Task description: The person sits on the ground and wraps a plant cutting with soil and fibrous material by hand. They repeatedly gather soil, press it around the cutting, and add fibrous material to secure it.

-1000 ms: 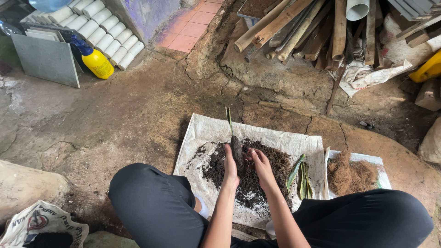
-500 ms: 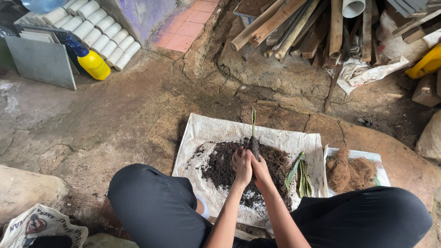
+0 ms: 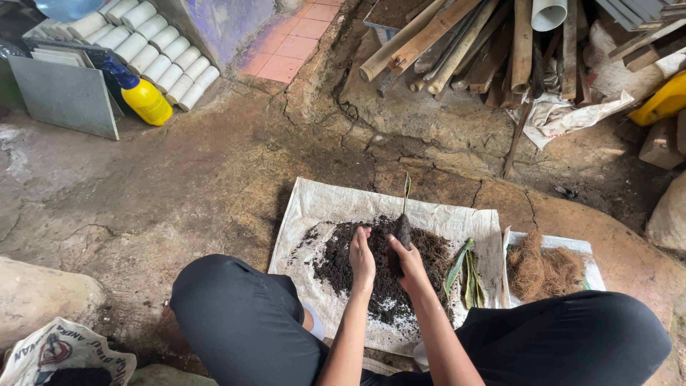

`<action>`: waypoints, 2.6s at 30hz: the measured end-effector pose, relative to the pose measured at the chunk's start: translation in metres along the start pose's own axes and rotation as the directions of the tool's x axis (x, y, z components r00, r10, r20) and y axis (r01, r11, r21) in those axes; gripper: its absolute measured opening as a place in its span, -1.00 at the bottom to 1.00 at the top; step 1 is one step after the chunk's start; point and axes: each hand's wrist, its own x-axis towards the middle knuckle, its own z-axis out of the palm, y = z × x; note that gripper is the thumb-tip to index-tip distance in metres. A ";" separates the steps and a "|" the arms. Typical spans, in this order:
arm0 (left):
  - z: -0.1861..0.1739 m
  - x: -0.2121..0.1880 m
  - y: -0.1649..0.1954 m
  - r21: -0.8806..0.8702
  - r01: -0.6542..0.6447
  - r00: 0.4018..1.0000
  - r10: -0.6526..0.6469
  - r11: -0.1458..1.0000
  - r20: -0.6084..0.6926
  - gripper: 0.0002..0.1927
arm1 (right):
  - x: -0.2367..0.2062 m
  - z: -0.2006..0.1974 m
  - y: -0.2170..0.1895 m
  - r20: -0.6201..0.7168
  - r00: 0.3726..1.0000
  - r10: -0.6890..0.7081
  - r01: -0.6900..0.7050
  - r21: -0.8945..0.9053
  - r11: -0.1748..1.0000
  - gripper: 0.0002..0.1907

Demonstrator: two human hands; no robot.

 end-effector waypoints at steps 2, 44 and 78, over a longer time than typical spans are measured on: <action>0.001 0.000 -0.004 -0.073 0.091 0.995 -0.094 0.993 -0.036 -0.25 | 0.001 -0.004 -0.004 0.000 0.999 0.052 -0.052 -0.015 0.999 -0.60; -0.034 0.051 0.236 0.181 -0.835 0.114 0.159 -0.520 0.981 -0.19 | -0.029 -0.001 -0.076 0.358 0.920 0.159 -0.134 -0.095 0.986 -0.27; -0.052 0.070 0.075 0.293 -0.942 0.282 -0.090 0.163 0.955 -0.39 | -0.005 -0.078 -0.062 0.138 0.971 -0.196 0.238 -0.635 0.734 -0.67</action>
